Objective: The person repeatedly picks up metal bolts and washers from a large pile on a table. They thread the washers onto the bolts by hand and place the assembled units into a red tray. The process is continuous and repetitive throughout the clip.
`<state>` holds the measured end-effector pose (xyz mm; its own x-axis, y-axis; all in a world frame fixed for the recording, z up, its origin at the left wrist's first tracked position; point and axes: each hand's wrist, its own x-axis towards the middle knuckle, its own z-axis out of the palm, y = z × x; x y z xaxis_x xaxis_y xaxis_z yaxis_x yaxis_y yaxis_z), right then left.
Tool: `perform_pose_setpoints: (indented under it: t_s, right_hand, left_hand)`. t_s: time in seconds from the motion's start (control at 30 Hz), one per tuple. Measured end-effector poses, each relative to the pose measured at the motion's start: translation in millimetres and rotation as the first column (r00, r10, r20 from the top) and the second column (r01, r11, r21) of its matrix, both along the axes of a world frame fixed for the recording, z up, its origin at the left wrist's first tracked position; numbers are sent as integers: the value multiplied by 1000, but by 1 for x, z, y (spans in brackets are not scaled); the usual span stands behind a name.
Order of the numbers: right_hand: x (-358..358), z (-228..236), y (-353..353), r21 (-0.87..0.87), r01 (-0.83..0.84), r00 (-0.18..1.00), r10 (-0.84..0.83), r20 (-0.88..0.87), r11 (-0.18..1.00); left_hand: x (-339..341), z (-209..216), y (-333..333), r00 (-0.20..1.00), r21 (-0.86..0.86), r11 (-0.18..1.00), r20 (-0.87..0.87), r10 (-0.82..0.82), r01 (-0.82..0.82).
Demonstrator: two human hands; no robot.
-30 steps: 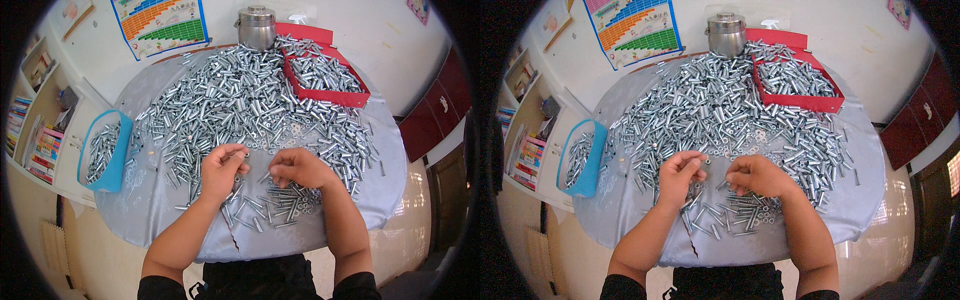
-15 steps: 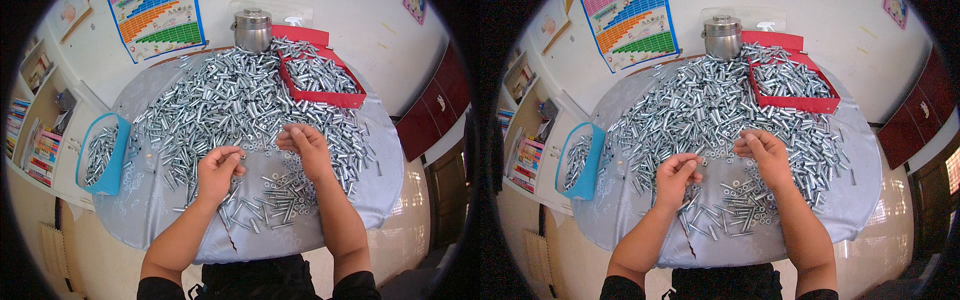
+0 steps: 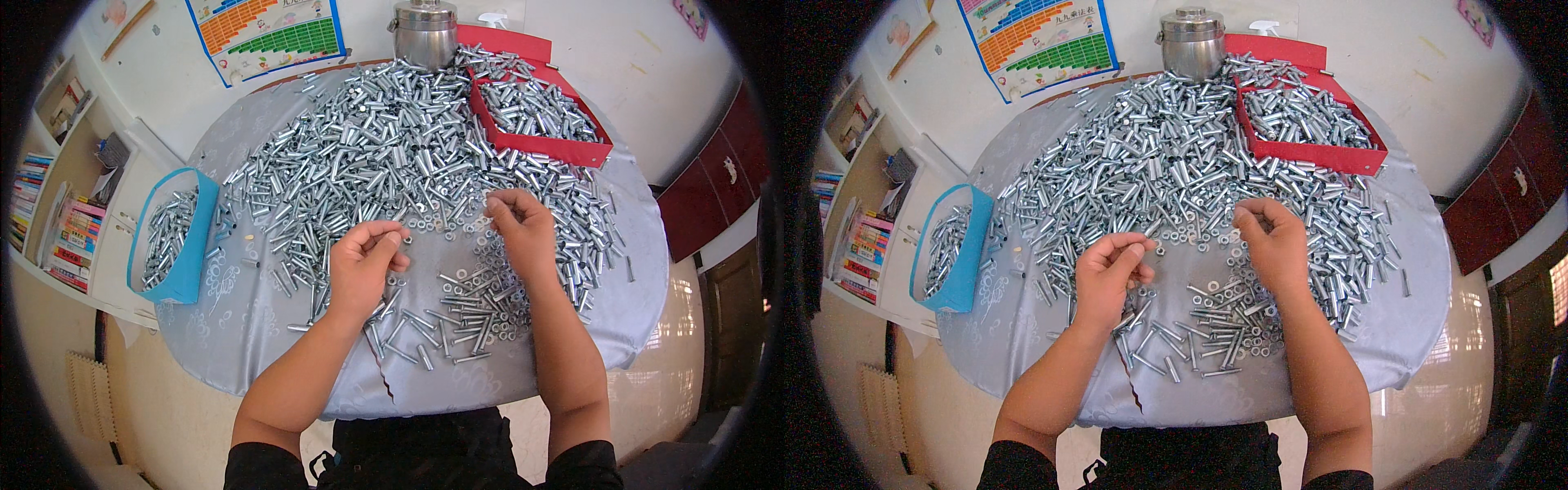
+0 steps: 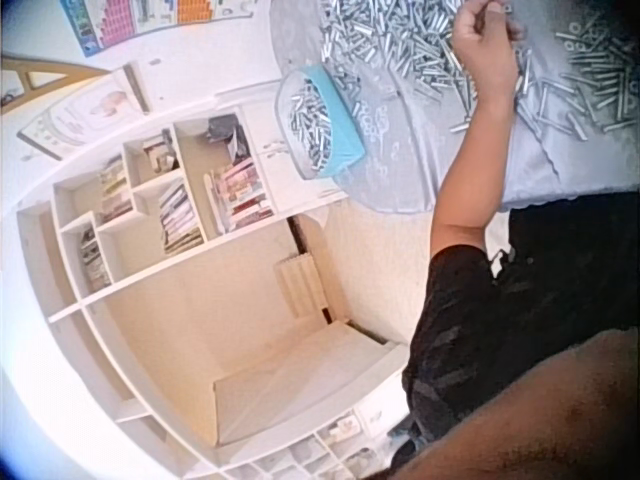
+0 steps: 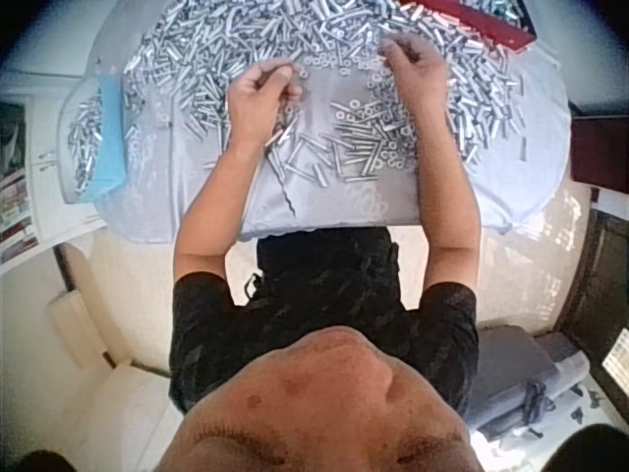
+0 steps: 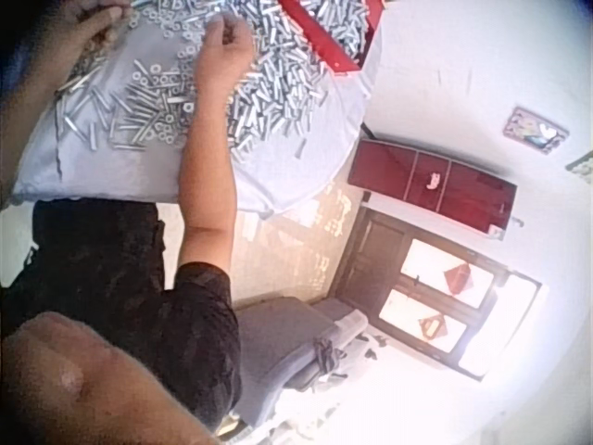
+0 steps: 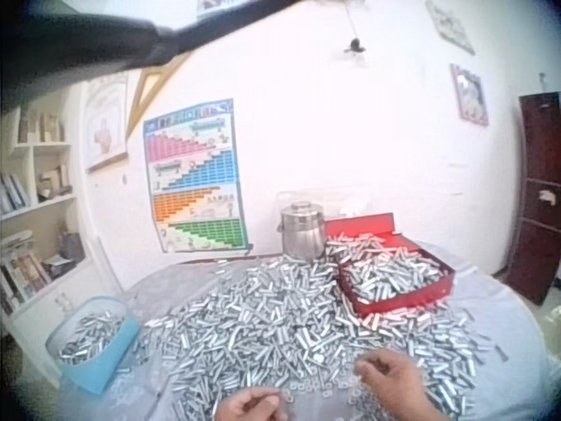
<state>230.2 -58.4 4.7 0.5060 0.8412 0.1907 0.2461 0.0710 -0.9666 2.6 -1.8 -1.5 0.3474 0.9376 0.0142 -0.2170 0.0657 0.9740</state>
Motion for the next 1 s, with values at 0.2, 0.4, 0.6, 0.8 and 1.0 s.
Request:
perform_pose_setpoints:
  t_s: [0.2,0.4,0.6,0.8,1.0]
  right_hand:
    - [-15,-2,0,19,-213,731,146,667,977]
    - [-32,-9,-1,-51,-169,397,116,910,984]
    - [-19,-2,0,-173,-216,367,244,897,961]
    - [-22,-4,-3,-126,-215,491,218,844,969]
    - [-24,-9,-1,-79,-227,454,177,873,971]
  left_hand:
    - [0,0,0,1000,2,1000,9,10,-10]
    - [0,0,0,1000,3,1000,10,6,-6]
    - [-1,0,0,1000,-1,1000,11,7,-7]
    - [1,-2,0,1000,10,1000,5,1,-1]
    - [0,1,0,1000,-9,1000,-5,-5,5]
